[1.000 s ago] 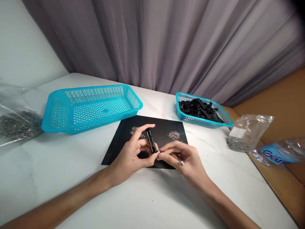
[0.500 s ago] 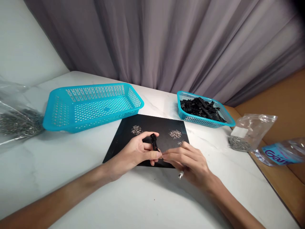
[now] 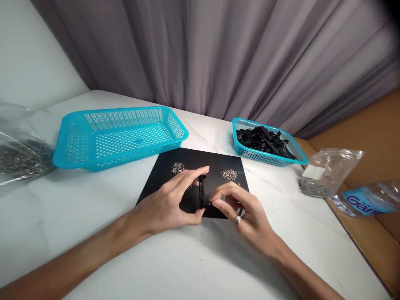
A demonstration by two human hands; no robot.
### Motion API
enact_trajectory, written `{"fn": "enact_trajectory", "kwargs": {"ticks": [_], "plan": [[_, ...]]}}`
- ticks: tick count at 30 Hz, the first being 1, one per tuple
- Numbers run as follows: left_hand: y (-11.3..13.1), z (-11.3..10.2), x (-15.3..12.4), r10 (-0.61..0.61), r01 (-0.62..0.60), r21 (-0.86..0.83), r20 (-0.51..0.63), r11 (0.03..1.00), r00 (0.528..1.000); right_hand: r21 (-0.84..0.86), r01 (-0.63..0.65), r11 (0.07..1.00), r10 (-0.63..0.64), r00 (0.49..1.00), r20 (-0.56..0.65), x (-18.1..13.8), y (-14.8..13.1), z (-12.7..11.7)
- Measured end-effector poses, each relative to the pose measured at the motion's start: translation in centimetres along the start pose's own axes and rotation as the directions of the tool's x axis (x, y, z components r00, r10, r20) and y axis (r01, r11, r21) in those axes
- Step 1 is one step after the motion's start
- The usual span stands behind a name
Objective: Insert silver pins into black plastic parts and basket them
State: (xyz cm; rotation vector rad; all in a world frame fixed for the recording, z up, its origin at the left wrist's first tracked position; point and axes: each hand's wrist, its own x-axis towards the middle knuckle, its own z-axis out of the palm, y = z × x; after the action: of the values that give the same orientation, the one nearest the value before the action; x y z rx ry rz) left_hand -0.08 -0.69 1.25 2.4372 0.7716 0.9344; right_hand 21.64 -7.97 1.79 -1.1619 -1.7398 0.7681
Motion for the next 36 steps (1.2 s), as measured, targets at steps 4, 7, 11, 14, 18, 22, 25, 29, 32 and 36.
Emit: {"fn": "enact_trajectory", "kwargs": {"ticks": [4, 7, 11, 14, 18, 22, 25, 29, 32, 36], "plan": [[0.0, 0.1, -0.1, 0.036, -0.036, 0.013, -0.034, 0.999, 0.999, -0.017, 0.016, 1.0, -0.016, 1.0, -0.005, -0.1, 0.0, 0.4], [0.0, 0.1, 0.0, 0.08, -0.079, 0.02, -0.058, 0.997, 0.995, -0.021, 0.033, 0.999, -0.033, 0.999, -0.003, -0.1, 0.0, 0.5], [0.0, 0.2, 0.2, 0.106, -0.104, 0.028, -0.072, 0.994, 0.992, -0.028, 0.062, 0.998, -0.061, 0.998, 0.033, 0.1, -0.1, 0.6], [-0.1, 0.3, 0.2, 0.116, -0.114, 0.032, -0.072, 0.993, 0.991, -0.041, 0.087, 0.995, -0.084, 0.994, 0.073, 0.2, -0.1, 0.5], [0.0, 0.2, 0.1, 0.139, -0.136, 0.048, -0.055, 0.989, 0.989, -0.119, 0.205, 0.971, -0.18, 0.965, 0.192, 0.1, 0.0, -0.3], [0.1, 0.3, 0.1, 0.191, -0.188, 0.073, -0.029, 0.979, 0.981, -0.297, 0.339, 0.893, -0.239, 0.914, 0.326, 0.1, 0.0, -1.2], [0.0, 0.3, 0.2, 0.283, -0.277, 0.112, -0.046, 0.954, 0.958, -0.326, 0.355, 0.876, -0.231, 0.903, 0.363, 0.3, -0.1, -1.4], [-0.1, 0.2, 0.4, 0.446, -0.423, 0.228, -0.058, 0.877, 0.893, -0.176, 0.141, 0.974, -0.082, 0.949, 0.304, 0.8, -0.3, -1.2], [-0.2, 0.1, 0.6, 0.518, -0.483, 0.308, -0.039, 0.82, 0.854, -0.045, -0.038, 0.998, 0.048, 0.967, 0.252, 1.0, -0.3, -1.0], [-0.6, 0.2, 0.6, 0.568, -0.529, 0.347, -0.013, 0.775, 0.823, -0.028, -0.102, 0.994, 0.106, 0.966, 0.237, 0.9, 0.0, -0.5]]}}
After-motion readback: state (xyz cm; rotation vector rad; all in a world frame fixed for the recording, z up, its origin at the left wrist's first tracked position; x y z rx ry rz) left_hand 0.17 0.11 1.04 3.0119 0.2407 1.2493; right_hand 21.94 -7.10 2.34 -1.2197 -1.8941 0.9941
